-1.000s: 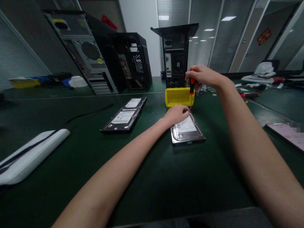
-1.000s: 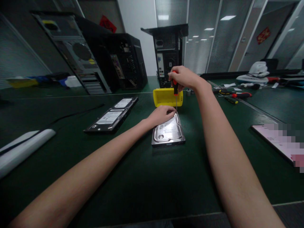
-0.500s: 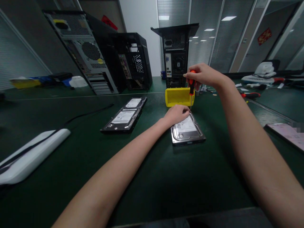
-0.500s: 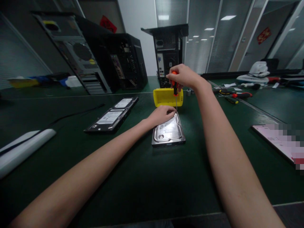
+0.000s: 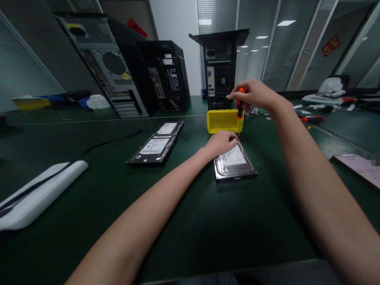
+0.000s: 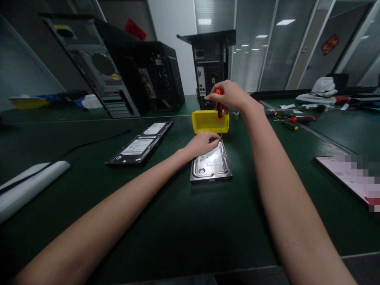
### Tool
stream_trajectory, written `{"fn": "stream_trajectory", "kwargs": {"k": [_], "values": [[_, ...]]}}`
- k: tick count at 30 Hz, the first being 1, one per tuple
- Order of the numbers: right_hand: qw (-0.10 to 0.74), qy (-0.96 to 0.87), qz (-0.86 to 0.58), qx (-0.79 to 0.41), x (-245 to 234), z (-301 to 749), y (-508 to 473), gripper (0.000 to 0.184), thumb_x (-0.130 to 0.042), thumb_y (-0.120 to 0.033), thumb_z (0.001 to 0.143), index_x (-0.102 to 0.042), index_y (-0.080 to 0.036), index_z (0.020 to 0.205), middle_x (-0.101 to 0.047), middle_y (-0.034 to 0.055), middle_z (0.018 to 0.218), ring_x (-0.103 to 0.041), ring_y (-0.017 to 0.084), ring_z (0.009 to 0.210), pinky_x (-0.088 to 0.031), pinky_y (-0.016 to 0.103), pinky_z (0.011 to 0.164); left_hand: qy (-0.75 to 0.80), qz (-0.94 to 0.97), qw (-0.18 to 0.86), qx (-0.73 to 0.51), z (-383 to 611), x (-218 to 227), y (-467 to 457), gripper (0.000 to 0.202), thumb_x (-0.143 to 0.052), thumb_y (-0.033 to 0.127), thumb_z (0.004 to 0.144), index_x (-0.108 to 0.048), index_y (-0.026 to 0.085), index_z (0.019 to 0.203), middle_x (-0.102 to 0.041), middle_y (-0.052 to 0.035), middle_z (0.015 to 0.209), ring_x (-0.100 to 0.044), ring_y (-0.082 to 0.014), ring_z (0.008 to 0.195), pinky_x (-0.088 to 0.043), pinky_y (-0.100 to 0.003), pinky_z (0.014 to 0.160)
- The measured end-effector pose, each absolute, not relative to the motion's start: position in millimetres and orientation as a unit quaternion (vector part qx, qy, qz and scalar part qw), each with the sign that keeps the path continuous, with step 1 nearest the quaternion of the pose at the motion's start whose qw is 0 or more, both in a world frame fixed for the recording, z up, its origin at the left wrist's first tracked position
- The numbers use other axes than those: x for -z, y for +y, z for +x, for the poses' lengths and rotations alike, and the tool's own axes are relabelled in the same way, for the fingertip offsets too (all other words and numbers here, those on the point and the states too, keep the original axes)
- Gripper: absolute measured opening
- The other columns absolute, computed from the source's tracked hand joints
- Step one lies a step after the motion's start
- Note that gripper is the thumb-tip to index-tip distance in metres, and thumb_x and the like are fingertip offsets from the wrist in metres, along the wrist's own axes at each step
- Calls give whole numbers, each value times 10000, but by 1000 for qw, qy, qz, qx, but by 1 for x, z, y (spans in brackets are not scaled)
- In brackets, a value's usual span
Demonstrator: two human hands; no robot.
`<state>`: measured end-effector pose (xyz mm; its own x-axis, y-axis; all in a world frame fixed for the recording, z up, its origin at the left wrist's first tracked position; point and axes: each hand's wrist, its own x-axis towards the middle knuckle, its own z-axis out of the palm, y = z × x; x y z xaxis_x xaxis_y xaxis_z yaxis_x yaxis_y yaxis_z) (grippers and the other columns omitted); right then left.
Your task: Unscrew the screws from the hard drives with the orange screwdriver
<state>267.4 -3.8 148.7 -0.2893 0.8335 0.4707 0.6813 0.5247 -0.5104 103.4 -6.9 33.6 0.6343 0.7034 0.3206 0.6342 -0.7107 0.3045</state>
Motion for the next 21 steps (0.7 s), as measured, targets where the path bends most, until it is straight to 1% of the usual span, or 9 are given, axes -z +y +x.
{"fn": "stream_trajectory", "kwargs": {"k": [3, 7, 10, 13, 16, 19, 21], "values": [[363, -789, -485, -108, -146, 265, -1, 271, -608, -444, 826, -608, -177, 781, -559, 10, 553, -500, 102, 433, -437, 230, 436, 377, 898, 80, -210, 104, -34, -8, 325, -456, 298, 878, -708, 158, 1027, -703, -85, 1057, -642, -206, 935, -498, -329, 841], [384, -777, -487, -108, -141, 264, 4, 321, -569, -498, 842, -566, -188, 760, -531, 3, 553, -531, 115, 467, -466, 235, 465, 378, 898, 74, -210, 104, -34, -9, 330, -449, 300, 881, -708, 166, 1035, -703, -71, 1065, -635, -210, 969, -490, -323, 863], [396, -770, -489, -107, -138, 266, 7, 379, -465, -523, 892, -564, -177, 773, -545, 14, 606, -567, 119, 511, -482, 229, 493, 376, 899, 73, -210, 104, -34, -8, 329, -453, 298, 876, -710, 161, 1029, -706, -75, 1052, -638, -211, 951, -493, -320, 847], [404, -765, -487, -121, -134, 265, 8, 425, -348, -521, 937, -570, -170, 847, -560, 23, 666, -593, 122, 554, -495, 231, 517, 373, 900, 69, -215, 104, -35, -8, 320, -463, 286, 865, -717, 153, 1008, -711, -83, 1024, -643, -212, 917, -495, -323, 829], [413, -776, -463, -111, -125, 263, 5, 412, -340, -545, 936, -550, -197, 999, -575, 18, 720, -615, 139, 600, -521, 269, 565, 375, 900, 65, -214, 104, -36, -9, 313, -470, 275, 858, -719, 157, 1008, -715, -82, 1014, -646, -214, 918, -494, -321, 827], [459, -775, -430, -55, -111, 259, -3, 421, -336, -574, 930, -486, -232, 1125, -577, 12, 735, -624, 165, 633, -530, 316, 612, 387, 896, 66, -209, 105, -37, -10, 310, -474, 278, 859, -722, 172, 1011, -719, -77, 1005, -650, -216, 927, -495, -315, 823], [497, -759, -420, -16, -103, 257, -11, 421, -295, -565, 946, -458, -235, 1148, -567, 12, 718, -620, 170, 626, -520, 323, 620, 400, 891, 62, -205, 105, -38, -11, 310, -476, 291, 861, -727, 184, 1006, -722, -75, 996, -652, -224, 934, -497, -321, 821]]}}
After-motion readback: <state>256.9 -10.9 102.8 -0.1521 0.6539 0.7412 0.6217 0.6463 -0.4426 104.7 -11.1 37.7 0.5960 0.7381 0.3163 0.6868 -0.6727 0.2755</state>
